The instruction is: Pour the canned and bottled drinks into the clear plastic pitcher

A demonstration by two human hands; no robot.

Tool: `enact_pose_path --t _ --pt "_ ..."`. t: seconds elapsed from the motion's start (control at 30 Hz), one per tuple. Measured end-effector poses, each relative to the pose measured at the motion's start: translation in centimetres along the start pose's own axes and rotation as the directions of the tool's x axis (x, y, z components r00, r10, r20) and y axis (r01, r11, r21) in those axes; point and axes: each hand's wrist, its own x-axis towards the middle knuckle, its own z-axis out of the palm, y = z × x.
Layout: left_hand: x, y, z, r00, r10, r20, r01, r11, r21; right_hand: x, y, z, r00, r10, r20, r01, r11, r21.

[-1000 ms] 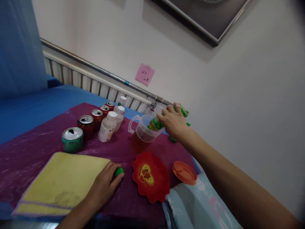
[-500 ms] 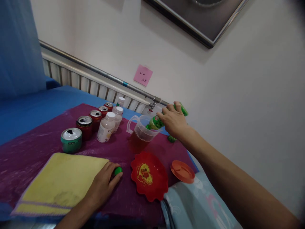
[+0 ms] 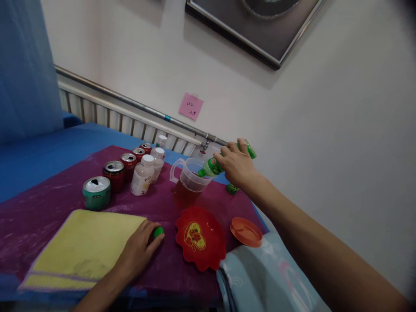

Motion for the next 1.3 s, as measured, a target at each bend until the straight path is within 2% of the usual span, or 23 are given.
enact_pose_path --t 0.17,0.27,0.33,0.4,0.47,0.5,0.53,0.6,0.67,0.7,0.73,0.8,0.83,0.9,1.0,1.07,1.17,1.3 --pt "0.1 0.2 0.0 1.0 -0.005 -0.013 0.005 1.0 0.004 -1.3 0.0 0.4 0.994 0.101 -0.033 -0.1 0.994 0.042" --pt "0.2 0.5 -0.2 0.998 -0.061 -0.011 0.061 0.998 -0.014 -2.6 -0.2 1.5 0.974 0.217 -0.07 -0.205 0.967 0.149" --pt "0.5 1.0 -0.5 0.993 -0.122 -0.001 0.122 0.992 -0.038 -3.6 -0.3 2.5 0.951 0.308 -0.03 -0.288 0.916 0.28" --pt "0.7 2.0 -1.0 0.986 -0.168 0.004 0.168 0.984 -0.066 -4.7 -0.4 3.6 0.907 0.411 0.086 -0.407 0.808 0.427" --pt "0.9 3.3 -1.4 0.98 -0.197 0.0 0.196 0.976 -0.1 -5.8 -0.5 4.5 0.834 0.497 0.24 -0.534 0.616 0.578" --pt "0.9 4.0 -1.6 0.978 -0.21 0.002 0.209 0.97 -0.122 -6.5 -0.6 4.9 0.783 0.532 0.321 -0.59 0.475 0.653" --pt "1.0 4.7 -1.7 0.973 -0.23 0.005 0.228 0.962 -0.15 -7.1 -0.8 5.1 0.733 0.548 0.402 -0.623 0.304 0.721" --pt "1.3 6.1 -1.6 0.956 -0.293 0.028 0.292 0.928 -0.23 -8.7 -1.6 5.3 0.646 0.527 0.552 -0.597 -0.102 0.796" --pt "1.7 7.2 -1.3 0.92 -0.384 0.077 0.385 0.851 -0.357 -10.5 -2.9 5.0 0.647 0.427 0.631 -0.458 -0.444 0.77" --pt "2.1 7.7 -1.2 0.898 -0.426 0.109 0.429 0.795 -0.429 -11.4 -3.8 4.7 0.667 0.369 0.647 -0.406 -0.548 0.731" --pt "2.5 8.3 -1.1 0.877 -0.459 0.139 0.463 0.734 -0.498 -12.2 -4.6 4.3 0.68 0.323 0.659 -0.391 -0.601 0.697" --pt "3.5 9.4 -1.1 0.853 -0.492 0.175 0.484 0.618 -0.62 -13.7 -6.5 3.4 0.705 0.211 0.677 -0.442 -0.615 0.652" --pt "4.1 10.1 -1.1 0.853 -0.491 0.178 0.473 0.582 -0.662 -14.3 -7.3 2.9 0.719 0.172 0.673 -0.476 -0.583 0.658" --pt "5.3 11.5 -1.4 0.872 -0.461 0.163 0.43 0.566 -0.703 -15.0 -8.9 2.3 0.757 0.139 0.639 -0.506 -0.494 0.707" --pt "6.8 13.4 -2.0 0.926 -0.354 0.131 0.347 0.662 -0.664 -15.4 -10.2 2.1 0.809 0.18 0.56 -0.48 -0.348 0.806" --pt "7.3 14.1 -2.2 0.949 -0.279 0.147 0.309 0.736 -0.603 -15.6 -10.7 2.3 0.829 0.204 0.52 -0.463 -0.27 0.844" --pt "7.5 14.4 -2.6 0.948 -0.216 0.234 0.307 0.814 -0.493 -15.9 -11.1 2.8 0.843 0.223 0.489 -0.455 -0.19 0.87" --pt "7.6 14.5 -3.2 0.931 -0.204 0.303 0.313 0.873 -0.373 -16.6 -11.7 3.2 0.867 0.252 0.43 -0.421 -0.092 0.902"
